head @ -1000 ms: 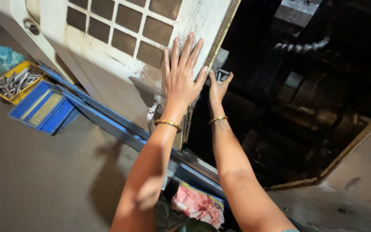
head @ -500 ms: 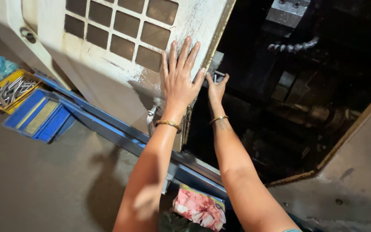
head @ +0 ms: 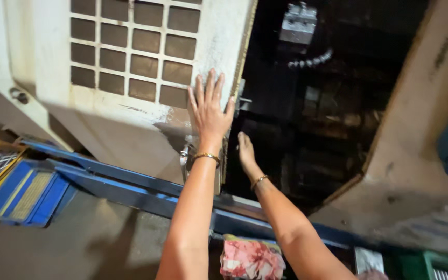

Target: The person repeatedly wipes metal rods with a cloth, rubs them against a vented surface, and places them into green bins. The person also opens and closes a machine door during the process.

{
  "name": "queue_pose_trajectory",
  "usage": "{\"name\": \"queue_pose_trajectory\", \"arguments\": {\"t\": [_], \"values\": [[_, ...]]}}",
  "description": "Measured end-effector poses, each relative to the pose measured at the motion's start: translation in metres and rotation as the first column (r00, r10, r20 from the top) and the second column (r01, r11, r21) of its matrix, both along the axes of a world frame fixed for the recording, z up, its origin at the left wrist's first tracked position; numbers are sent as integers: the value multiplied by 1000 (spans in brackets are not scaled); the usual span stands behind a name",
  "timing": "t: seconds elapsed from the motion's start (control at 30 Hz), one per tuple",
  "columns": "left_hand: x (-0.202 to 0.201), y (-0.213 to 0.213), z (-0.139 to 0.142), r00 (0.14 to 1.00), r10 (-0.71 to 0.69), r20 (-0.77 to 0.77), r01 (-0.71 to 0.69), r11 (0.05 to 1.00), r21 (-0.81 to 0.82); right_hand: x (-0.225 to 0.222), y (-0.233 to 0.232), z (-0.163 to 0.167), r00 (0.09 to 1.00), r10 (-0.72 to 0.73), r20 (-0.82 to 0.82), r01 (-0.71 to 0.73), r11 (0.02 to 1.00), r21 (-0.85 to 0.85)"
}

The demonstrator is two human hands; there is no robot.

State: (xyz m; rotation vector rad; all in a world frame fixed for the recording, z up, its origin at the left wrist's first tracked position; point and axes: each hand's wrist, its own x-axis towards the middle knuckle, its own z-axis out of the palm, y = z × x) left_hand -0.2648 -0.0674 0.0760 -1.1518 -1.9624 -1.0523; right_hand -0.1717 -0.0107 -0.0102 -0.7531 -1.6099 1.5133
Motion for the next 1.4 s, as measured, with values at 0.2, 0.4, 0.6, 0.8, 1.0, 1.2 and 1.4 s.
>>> {"name": "queue_pose_trajectory", "arguments": {"t": [0.2, 0.4, 0.6, 0.8, 1.0, 1.2, 1.4], "values": [[-3, -23, 1, 994, -100, 49, 99, 995, 18, 67, -28, -6, 989, 39, 143, -29, 997, -67], [-14, -50, -26, 970, -238, 37, 237, 971, 33, 175, -16, 35, 991, -131, -16, 129, 941, 312], [0, -124, -80, 968, -222, 114, 237, 963, -131, 315, -27, 110, 941, -307, -145, 339, 843, 417], [25, -186, -126, 899, -312, 308, 301, 950, 83, 424, -41, 162, 840, -512, -176, 501, 612, 612], [38, -190, -132, 751, -411, 516, 303, 910, 284, 463, -36, 185, 791, -599, -120, 514, 546, 661], [61, -182, -115, 774, -259, 578, 182, 965, 188, 476, -30, 206, 698, -716, -15, 469, 441, 765], [96, -174, -99, 837, -153, 525, 116, 988, 102, 485, -14, 220, 672, -736, 88, 459, 506, 730]]}}
